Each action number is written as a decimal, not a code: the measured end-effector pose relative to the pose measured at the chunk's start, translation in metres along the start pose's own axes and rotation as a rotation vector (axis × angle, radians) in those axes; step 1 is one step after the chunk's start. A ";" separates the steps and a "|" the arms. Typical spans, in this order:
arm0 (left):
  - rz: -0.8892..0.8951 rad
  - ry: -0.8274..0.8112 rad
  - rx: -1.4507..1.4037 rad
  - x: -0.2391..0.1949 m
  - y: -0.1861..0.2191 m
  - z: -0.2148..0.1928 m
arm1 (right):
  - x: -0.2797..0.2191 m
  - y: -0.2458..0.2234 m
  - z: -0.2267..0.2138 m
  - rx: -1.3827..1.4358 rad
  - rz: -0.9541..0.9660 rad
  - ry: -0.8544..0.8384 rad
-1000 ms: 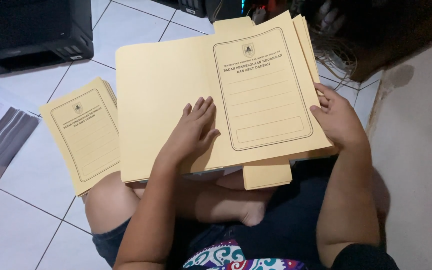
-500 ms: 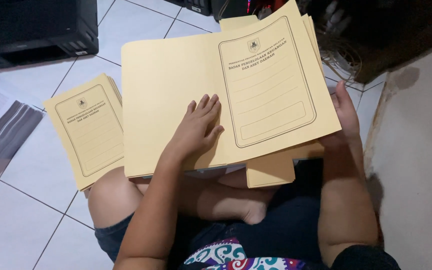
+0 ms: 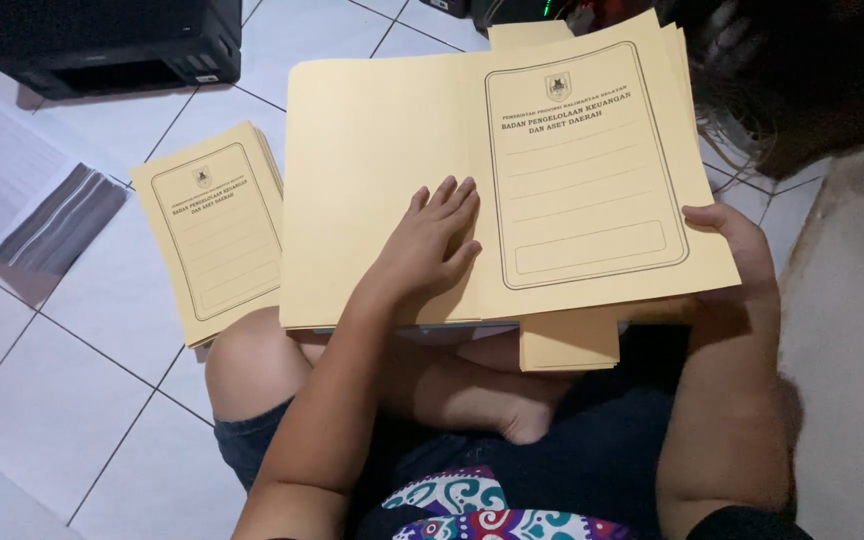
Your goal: The person sits on the floor and repeatedly folds yellow file folders. They open each folder, fold the side flaps inward, and then fold the top and bottom flaps to close it. The person handles the folders one at a time, stacking the folded ones on their lap.
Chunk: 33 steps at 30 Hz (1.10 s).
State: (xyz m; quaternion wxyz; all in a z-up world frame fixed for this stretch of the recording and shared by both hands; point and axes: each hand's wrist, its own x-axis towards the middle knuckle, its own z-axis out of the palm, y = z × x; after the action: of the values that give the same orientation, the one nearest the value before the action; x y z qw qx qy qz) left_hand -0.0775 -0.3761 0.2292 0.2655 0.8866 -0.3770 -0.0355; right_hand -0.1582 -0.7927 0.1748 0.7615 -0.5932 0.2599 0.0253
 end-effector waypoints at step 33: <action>-0.123 -0.139 -0.012 0.005 -0.003 -0.004 | -0.020 0.091 0.102 -0.682 -0.176 -0.515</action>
State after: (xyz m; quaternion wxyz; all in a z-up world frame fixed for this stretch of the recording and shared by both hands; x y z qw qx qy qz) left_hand -0.0709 -0.3755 0.2317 0.2412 0.9019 -0.3392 -0.1155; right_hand -0.1699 -0.6675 0.1189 0.5613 -0.8050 -0.0136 0.1917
